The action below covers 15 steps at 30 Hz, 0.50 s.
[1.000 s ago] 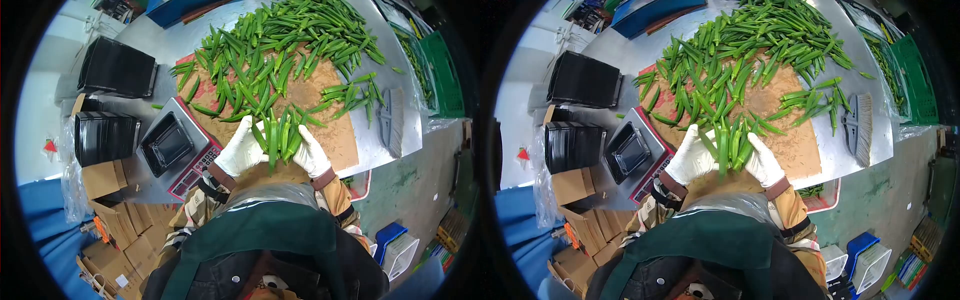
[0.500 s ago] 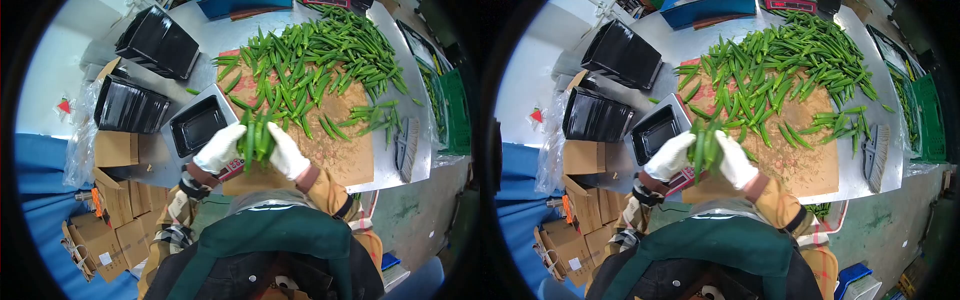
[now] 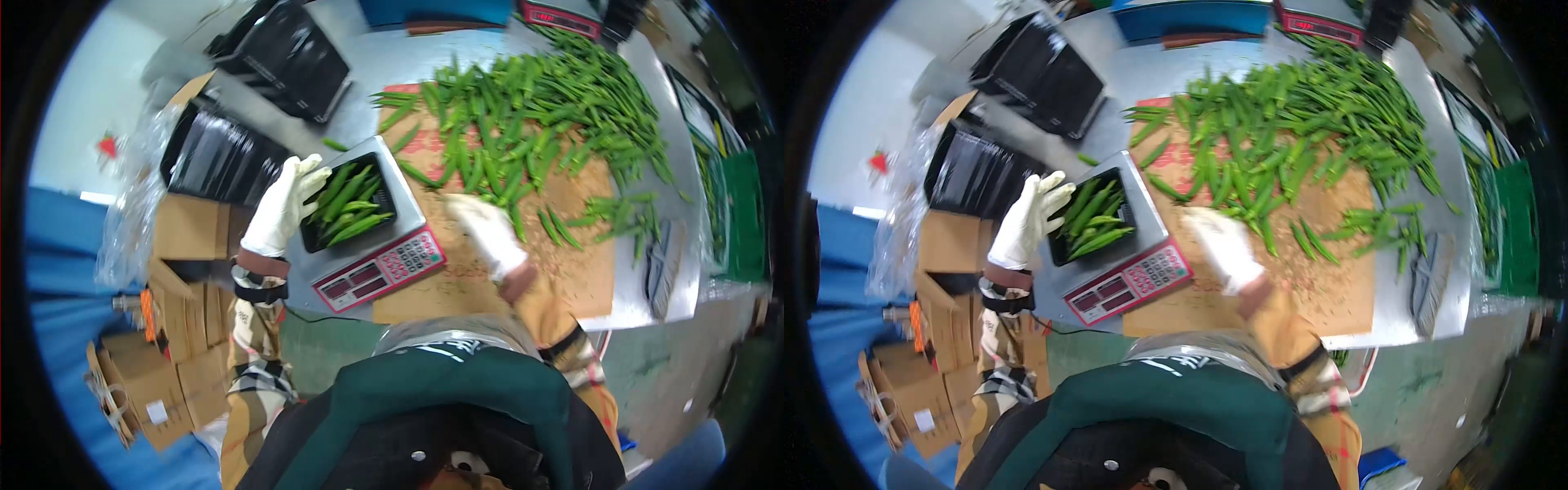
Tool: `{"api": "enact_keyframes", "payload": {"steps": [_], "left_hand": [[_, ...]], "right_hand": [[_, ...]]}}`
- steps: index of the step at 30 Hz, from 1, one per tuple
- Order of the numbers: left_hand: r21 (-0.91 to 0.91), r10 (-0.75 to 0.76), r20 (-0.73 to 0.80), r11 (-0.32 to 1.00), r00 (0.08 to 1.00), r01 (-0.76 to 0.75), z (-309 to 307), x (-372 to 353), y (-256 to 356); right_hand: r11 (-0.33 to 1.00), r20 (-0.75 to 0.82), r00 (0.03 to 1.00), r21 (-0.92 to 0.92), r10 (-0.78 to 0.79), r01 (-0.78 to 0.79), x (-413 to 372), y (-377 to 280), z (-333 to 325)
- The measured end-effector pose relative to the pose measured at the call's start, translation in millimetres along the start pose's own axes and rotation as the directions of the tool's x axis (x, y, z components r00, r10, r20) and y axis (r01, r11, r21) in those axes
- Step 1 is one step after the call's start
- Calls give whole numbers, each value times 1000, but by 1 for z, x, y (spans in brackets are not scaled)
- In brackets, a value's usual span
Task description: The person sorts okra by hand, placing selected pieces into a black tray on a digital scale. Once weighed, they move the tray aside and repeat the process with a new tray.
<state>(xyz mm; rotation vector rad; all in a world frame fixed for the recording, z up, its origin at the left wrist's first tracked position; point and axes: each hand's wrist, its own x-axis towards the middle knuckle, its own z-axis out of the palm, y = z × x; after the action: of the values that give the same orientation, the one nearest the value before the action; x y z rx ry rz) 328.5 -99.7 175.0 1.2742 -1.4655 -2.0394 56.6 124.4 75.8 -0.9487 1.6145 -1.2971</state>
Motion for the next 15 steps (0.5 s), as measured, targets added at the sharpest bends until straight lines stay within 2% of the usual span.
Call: {"api": "enact_keyframes", "payload": {"steps": [1, 2, 3, 4, 6, 7, 8, 10, 13, 14, 15], "left_hand": [[-9, 37, -65, 999, 997, -37, -8, -6, -3], [-19, 69, -127, 997, 989, -72, -17, -11, -6], [-43, 103, -220, 992, 970, -115, -25, -15, -11], [-63, 114, -283, 989, 952, -137, -38, -20, -20], [-101, 119, -393, 980, 912, -171, -60, -28, -40], [-88, 120, -447, 980, 886, -177, -66, -33, -48], [-87, 111, -457, 982, 882, -169, -70, -36, -56], [-87, 89, -474, 985, 876, -147, -74, -41, -73], [23, 165, -534, 983, 829, -181, -60, -44, -89], [78, 200, -557, 979, 806, -190, -53, -43, -92], [197, 329, -559, 944, 761, -263, -46, -41, -95]], "right_hand": [[998, -180, 982, 32, 56, -52, -7, 32, -26], [989, -343, 939, -126, 32, -80, -21, 47, -57], [931, -454, 886, -357, -100, -78, -37, 78, -88], [794, -465, 849, -601, -251, -94, -53, 118, -122], [586, -468, 861, -761, -199, -278, -94, 158, -167], [551, -453, 855, -793, -251, -259, -109, 152, -167], [566, -449, 867, -781, -218, -262, -120, 164, -175], [772, -546, 829, -578, -123, -266, -126, 199, -186], [735, -653, 747, -567, -127, -371, -114, 191, -176], [721, -681, 731, -526, -40, -451, -110, 188, -177], [700, -708, 705, -482, 44, -527, -105, 186, -178]]}}
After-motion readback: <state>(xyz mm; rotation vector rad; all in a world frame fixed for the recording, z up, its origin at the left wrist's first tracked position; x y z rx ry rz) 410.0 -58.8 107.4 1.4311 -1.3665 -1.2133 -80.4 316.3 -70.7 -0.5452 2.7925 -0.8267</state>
